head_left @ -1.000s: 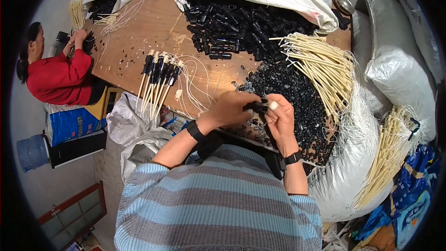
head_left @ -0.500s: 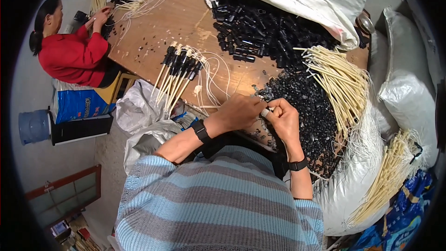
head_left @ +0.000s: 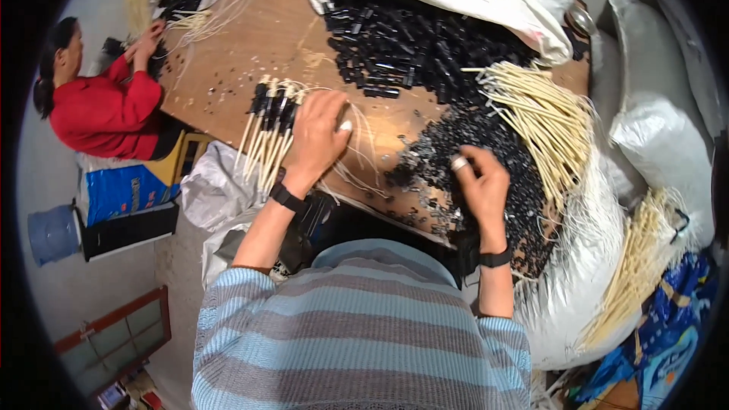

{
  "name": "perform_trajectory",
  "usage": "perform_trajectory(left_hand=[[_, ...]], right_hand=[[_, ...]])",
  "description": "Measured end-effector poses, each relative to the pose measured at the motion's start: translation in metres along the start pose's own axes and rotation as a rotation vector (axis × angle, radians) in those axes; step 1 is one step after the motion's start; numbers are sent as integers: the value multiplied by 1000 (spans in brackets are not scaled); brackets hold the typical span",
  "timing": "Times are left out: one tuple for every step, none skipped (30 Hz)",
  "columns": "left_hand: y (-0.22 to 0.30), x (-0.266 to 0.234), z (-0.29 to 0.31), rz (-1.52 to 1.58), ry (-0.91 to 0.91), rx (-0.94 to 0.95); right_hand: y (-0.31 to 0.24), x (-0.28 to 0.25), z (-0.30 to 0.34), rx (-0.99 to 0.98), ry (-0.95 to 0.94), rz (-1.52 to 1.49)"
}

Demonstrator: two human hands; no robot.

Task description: The person picks up a white cord and a black plastic connector, fits the cord into the connector, and presses a small black piece into the assembly. They then place the completed unit onto a pile of similar assemblies on the table.

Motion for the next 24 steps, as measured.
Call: perform_trajectory(left_hand=[[11, 9, -10, 25, 1, 12], [21, 22, -22, 33, -112, -11], [28, 35, -32, 39, -225, -30], [23, 50, -35, -71, -256, -74], [26, 56, -40, -60, -251, -66], [25, 63, -43, -55, -313, -117], [24, 71, -43, -54, -377, -167], [24, 74, -45, -27, -371, -178], [26, 74, -44, -29, -369, -175], [29, 73, -41, -43, -358, -162], [29, 72, -39, -60, -347, -149], [27, 74, -38, -37, -348, -158], [22, 78, -30, -47, -352, -168], [15, 82, -22, -33, -341, -175], [13, 82, -17, -11, -329, -172], [24, 66, -18, 24, -350, -199], [28, 68, -15, 21, -354, -200], [29, 68, -13, 292, -280, -250], [30, 64, -11, 563, -199, -298], [34, 67, -8, 519, -365, -306], [35, 67, -6, 519, -365, -308], [42, 65, -6, 570, -345, -225], [49, 61, -7, 622, -325, -140], [53, 64, -6, 657, -421, -133]], right_hand=[[15, -25, -5, -79, 143, 132], [22, -51, -9, -75, 239, 221], [27, -77, -11, -51, 317, 397], [32, -95, -13, -6, 351, 534], [34, -109, -10, 13, 413, 646], [39, -117, -10, 35, 393, 718], [45, -124, -9, 58, 372, 786], [54, -125, -10, 86, 301, 799], [60, -128, -7, 86, 304, 797], [51, -123, -6, -9, 292, 750], [43, -117, -5, -104, 277, 700], [29, -109, -3, -283, 315, 641], [17, -99, 0, -284, 304, 630], [9, -88, 2, -167, 237, 554], [7, -78, 6, -46, 177, 484], [2, -70, 11, -110, 154, 421], [-3, -59, 14, -82, 74, 336], [-2, -48, 17, -82, 45, 255], [-1, -39, 19, -83, 17, 173], [-3, -32, 22, -97, -9, 156], [-5, -27, 23, -107, -22, 154], [-7, -23, 24, -122, -45, 160], [-10, -20, 25, -138, -69, 167], [-8, -16, 27, -136, -96, 190]])
Point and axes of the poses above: each hand's wrist, its own z-axis away from the middle knuckle, its own x-axis out of the palm, y = z × x, the point moved 7 cm from there along -z, towards the middle knuckle, and after that the axes turned 12 degrees about -z, right-handed, at the moved point
